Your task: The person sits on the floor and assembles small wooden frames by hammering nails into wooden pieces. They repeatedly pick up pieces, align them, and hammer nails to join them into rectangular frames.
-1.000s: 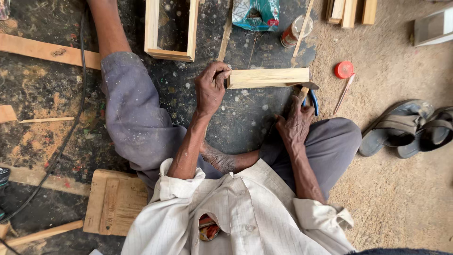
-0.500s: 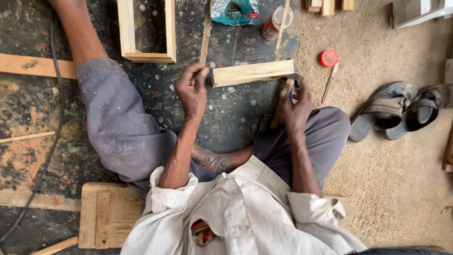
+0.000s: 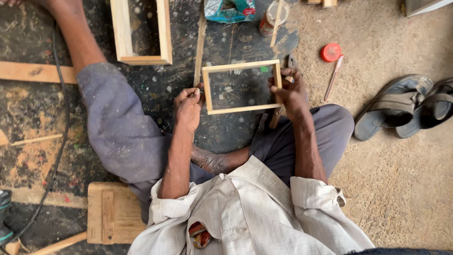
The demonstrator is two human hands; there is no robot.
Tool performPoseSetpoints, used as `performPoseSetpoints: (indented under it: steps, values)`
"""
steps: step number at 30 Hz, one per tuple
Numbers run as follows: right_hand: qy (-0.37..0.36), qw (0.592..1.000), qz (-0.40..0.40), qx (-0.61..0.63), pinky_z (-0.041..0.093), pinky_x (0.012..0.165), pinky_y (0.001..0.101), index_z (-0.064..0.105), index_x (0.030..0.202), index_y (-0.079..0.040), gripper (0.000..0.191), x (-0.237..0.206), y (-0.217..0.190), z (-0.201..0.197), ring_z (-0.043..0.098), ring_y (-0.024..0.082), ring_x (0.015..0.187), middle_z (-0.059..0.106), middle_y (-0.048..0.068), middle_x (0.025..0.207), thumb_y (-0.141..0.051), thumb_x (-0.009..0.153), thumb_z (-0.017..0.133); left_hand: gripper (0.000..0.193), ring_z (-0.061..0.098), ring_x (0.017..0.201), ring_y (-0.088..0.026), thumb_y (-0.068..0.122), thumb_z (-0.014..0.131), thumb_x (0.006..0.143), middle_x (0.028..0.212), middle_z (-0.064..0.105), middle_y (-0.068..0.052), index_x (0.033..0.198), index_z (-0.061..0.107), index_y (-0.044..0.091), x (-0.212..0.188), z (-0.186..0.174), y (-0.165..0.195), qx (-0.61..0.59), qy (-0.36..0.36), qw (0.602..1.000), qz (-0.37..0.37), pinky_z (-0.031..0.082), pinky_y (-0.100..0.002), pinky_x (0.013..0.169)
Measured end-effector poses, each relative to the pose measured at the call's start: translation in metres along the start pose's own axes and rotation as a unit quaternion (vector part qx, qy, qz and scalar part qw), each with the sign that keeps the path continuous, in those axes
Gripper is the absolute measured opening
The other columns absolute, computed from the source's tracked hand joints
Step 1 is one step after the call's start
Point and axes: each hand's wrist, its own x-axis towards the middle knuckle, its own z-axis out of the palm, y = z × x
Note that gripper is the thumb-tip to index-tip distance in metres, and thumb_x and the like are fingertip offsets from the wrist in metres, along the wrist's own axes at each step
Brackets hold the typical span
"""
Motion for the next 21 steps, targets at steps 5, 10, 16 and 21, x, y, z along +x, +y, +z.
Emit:
performPoseSetpoints:
  steps: [5,10,16,21]
  values:
    - [-0.065,0.992,-0.081,-0.077,0.058,0.103,0.0318,0.051,0.146,-0.016,0.072,0.003,0.002,0.009,0.066,0.017,0.119,0.069,0.006,0.131,0.019,0.083,0.064,0.003,0.071,0.101,-0.025,0.000,0.057,0.102,0.107,0.071,-0.019,0.105,0.059,0.001,0.005,0.009,-0.007,0.069,-0.003,0.993,0.099,0.059,-0.041,0.098]
    - [-0.084,0.973,-0.155,-0.149,0.061,0.100,0.0337,0.071,0.126,-0.008,0.046,0.006,0.025,0.004,0.068,0.017,0.119,0.071,0.007,0.131,0.017,0.088,0.073,0.004,0.071,0.108,-0.025,0.000,0.059,0.103,0.105,0.072,-0.016,0.101,0.056,0.002,0.004,0.020,-0.010,0.033,0.003,0.980,0.197,0.058,-0.040,0.105]
    - [-0.068,0.974,-0.165,-0.138,0.064,0.098,0.0372,0.072,0.114,-0.008,0.036,0.017,0.043,0.008,0.068,0.019,0.121,0.071,0.006,0.131,0.017,0.087,0.071,0.005,0.072,0.108,-0.023,0.005,0.058,0.105,0.110,0.075,-0.018,0.102,0.058,0.002,0.006,0.020,-0.006,0.082,0.002,0.973,0.217,0.058,-0.035,0.104]
    - [-0.069,0.973,-0.173,-0.134,0.063,0.100,0.0385,0.072,0.114,-0.007,0.038,0.021,0.045,0.011,0.068,0.020,0.120,0.071,0.007,0.132,0.019,0.087,0.072,0.007,0.072,0.103,-0.020,0.008,0.061,0.105,0.109,0.076,-0.017,0.106,0.062,0.002,0.007,0.021,-0.010,0.084,0.005,0.972,0.218,0.059,-0.032,0.097]
